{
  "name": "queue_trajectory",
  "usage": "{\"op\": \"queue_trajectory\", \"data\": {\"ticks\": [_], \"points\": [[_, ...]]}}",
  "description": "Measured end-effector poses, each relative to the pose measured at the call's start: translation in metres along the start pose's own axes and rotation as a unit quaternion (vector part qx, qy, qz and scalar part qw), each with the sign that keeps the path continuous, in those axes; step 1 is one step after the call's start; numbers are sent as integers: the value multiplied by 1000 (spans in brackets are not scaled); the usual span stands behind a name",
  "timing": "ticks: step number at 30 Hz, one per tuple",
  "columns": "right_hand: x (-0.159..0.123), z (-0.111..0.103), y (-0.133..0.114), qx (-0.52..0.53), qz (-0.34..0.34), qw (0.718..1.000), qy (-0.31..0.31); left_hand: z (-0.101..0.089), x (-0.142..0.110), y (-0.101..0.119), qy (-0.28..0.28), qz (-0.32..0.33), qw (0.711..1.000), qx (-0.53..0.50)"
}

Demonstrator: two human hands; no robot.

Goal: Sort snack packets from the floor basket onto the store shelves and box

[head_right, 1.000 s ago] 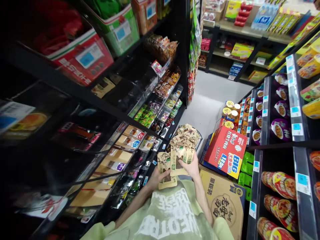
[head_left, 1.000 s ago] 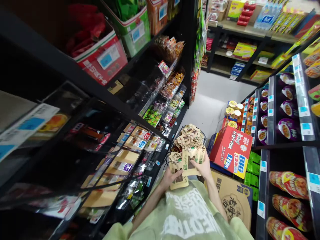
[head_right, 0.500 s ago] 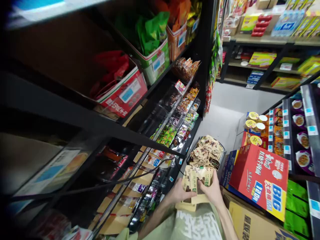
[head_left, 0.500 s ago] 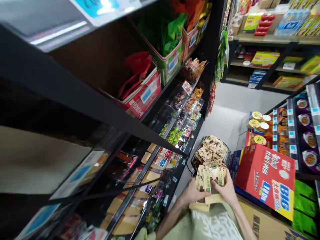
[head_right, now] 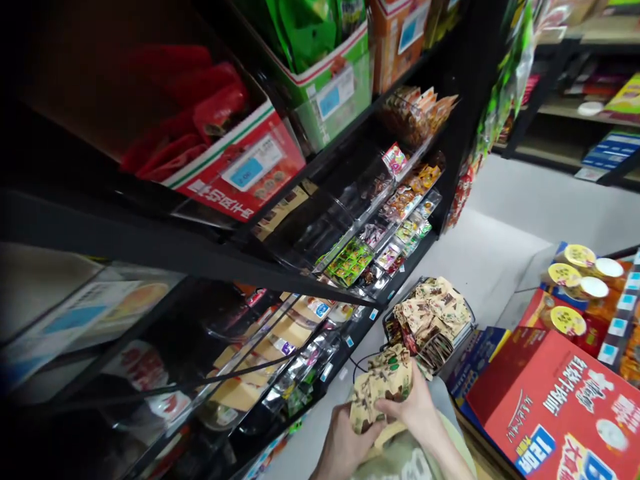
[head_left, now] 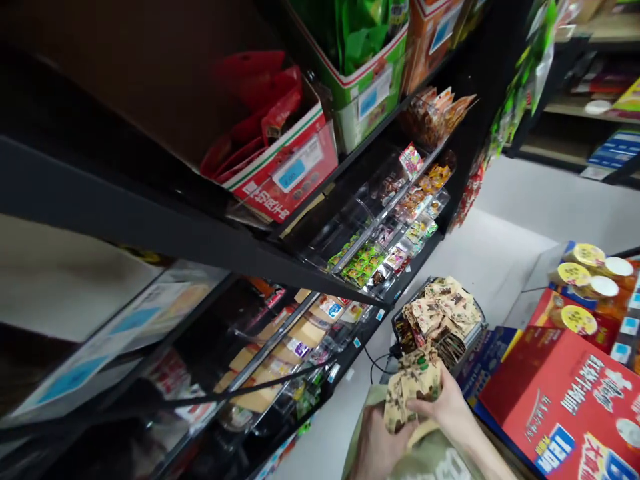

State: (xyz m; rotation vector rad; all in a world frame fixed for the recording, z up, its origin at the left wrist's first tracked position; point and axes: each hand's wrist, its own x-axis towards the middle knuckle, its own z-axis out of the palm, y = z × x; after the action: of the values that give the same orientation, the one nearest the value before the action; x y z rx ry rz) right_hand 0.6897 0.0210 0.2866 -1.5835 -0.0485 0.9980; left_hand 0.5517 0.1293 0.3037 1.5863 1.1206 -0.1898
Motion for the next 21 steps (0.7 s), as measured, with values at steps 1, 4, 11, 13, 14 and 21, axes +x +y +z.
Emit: {"op": "queue_trajectory", "data": {"ticks": [1,4,11,13,14,21], "points": [[5,-5,-4,23,17,999,-40,4,-3,1,8,-6,1000,0],[26,-15,-20,34,21,989,-142,6,-4,10,20,-19,999,-31],[94,-14,-97,47,-59,985,-155,-38,-3,21,6,-10,991,-136],[116,-4,-134,35,-107,981,-157,-48,-4,14,1,-6,990,-143],[128,3,-155,17,-143,975,-168,-51,-4,9,-2,-6,989,-147],[224,88,-268,-56,-371,915,-152,-50,-4,-8,9,-20,983,-183]]}}
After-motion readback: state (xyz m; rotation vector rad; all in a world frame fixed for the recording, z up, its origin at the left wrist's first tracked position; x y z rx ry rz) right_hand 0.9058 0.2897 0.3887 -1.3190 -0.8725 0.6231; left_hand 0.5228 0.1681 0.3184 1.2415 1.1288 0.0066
